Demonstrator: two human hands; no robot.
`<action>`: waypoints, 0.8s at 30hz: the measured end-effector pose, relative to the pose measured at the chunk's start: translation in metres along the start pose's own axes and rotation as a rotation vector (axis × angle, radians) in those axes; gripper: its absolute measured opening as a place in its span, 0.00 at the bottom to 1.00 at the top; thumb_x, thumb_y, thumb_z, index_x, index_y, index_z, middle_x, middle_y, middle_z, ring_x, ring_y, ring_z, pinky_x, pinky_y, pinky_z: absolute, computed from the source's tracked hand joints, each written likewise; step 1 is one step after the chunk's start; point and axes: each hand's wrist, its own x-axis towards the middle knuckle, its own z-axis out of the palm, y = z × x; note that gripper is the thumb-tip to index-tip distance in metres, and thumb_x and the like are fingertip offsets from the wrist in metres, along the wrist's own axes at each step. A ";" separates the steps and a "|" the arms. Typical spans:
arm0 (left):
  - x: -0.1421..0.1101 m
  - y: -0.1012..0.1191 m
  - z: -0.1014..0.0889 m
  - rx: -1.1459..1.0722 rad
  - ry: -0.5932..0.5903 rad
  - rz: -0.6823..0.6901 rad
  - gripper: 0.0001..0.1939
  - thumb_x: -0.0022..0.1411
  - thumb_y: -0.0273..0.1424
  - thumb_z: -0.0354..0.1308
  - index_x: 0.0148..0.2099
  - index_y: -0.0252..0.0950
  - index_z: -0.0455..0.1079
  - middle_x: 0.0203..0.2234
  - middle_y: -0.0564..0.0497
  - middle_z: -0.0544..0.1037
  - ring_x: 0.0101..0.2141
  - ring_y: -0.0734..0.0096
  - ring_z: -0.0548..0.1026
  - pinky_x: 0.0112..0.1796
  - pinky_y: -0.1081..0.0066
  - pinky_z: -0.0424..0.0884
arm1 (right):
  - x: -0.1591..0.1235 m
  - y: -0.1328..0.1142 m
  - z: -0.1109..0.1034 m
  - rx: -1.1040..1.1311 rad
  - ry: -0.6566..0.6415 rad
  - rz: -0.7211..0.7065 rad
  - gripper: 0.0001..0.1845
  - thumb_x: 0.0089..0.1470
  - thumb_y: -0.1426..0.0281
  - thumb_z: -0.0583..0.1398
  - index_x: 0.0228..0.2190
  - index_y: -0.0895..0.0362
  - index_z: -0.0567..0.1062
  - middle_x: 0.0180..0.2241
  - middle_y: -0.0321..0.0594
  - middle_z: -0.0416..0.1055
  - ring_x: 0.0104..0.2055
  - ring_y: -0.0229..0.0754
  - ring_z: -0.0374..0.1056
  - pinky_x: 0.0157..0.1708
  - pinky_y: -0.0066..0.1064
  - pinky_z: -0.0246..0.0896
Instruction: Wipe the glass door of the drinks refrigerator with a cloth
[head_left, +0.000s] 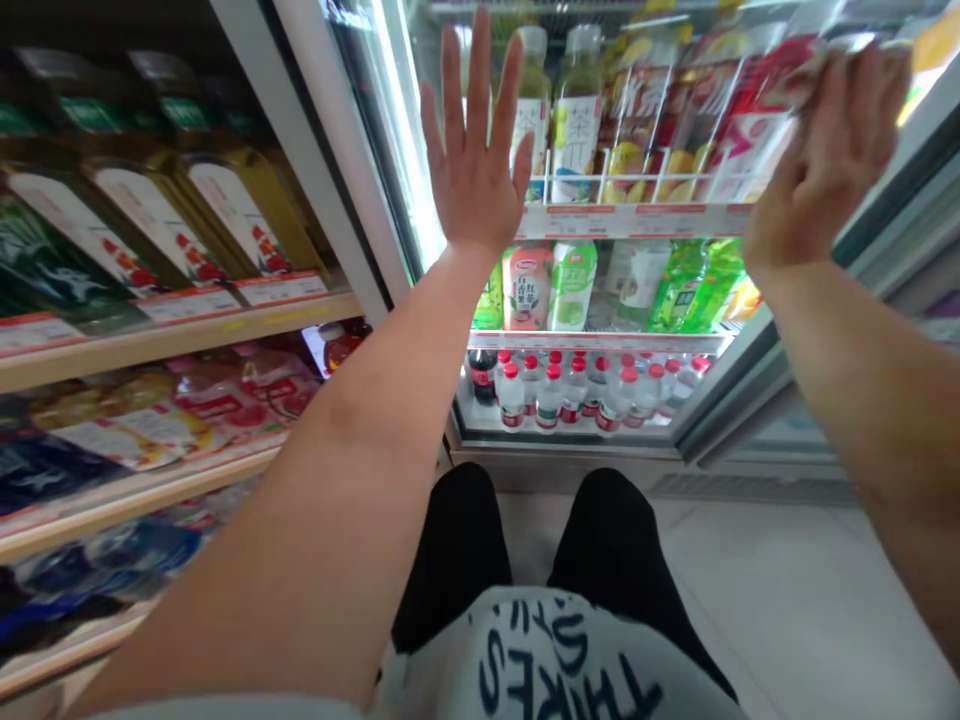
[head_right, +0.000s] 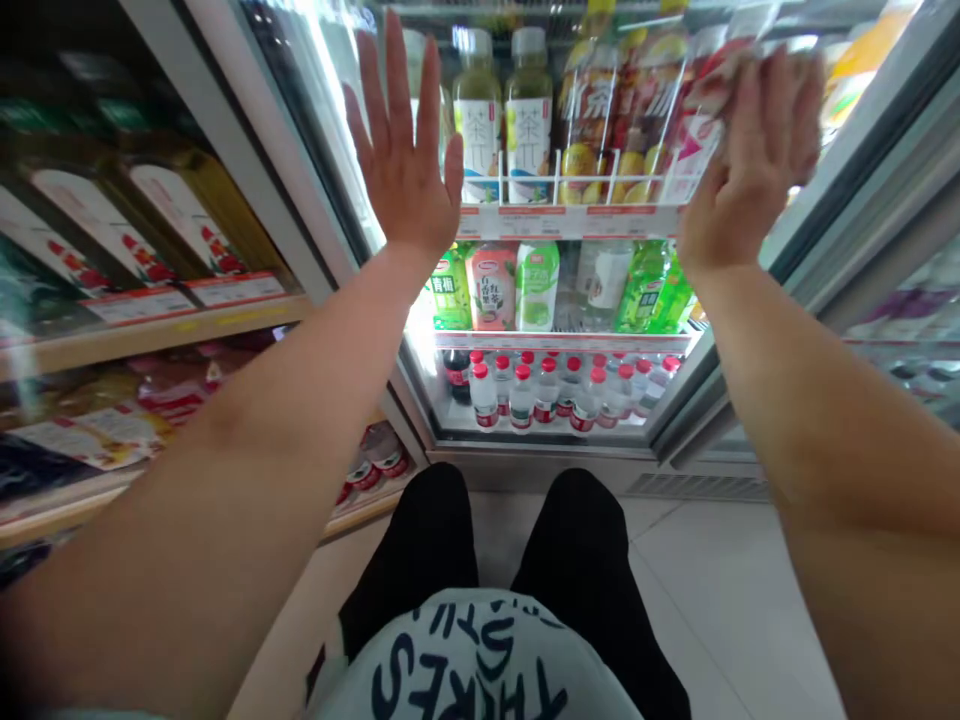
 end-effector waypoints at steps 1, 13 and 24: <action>-0.003 0.001 0.000 -0.020 -0.008 -0.027 0.31 0.75 0.32 0.47 0.77 0.40 0.54 0.74 0.49 0.53 0.75 0.55 0.42 0.74 0.52 0.37 | 0.001 -0.004 0.002 0.000 0.062 0.072 0.40 0.74 0.50 0.39 0.73 0.62 0.56 0.74 0.42 0.47 0.78 0.49 0.36 0.77 0.50 0.28; -0.011 -0.018 0.029 -0.258 -0.047 -0.030 0.38 0.73 0.44 0.51 0.79 0.42 0.47 0.76 0.68 0.33 0.75 0.64 0.26 0.73 0.56 0.19 | -0.014 -0.101 0.021 -0.055 0.103 -0.007 0.33 0.72 0.67 0.38 0.69 0.61 0.64 0.71 0.42 0.55 0.78 0.47 0.38 0.78 0.52 0.38; -0.013 -0.022 0.030 -0.375 -0.006 -0.006 0.39 0.71 0.50 0.45 0.79 0.47 0.46 0.73 0.77 0.28 0.74 0.57 0.27 0.74 0.57 0.19 | -0.049 -0.076 0.004 -0.107 -0.011 0.071 0.31 0.72 0.69 0.41 0.71 0.53 0.62 0.73 0.37 0.52 0.79 0.45 0.33 0.78 0.50 0.37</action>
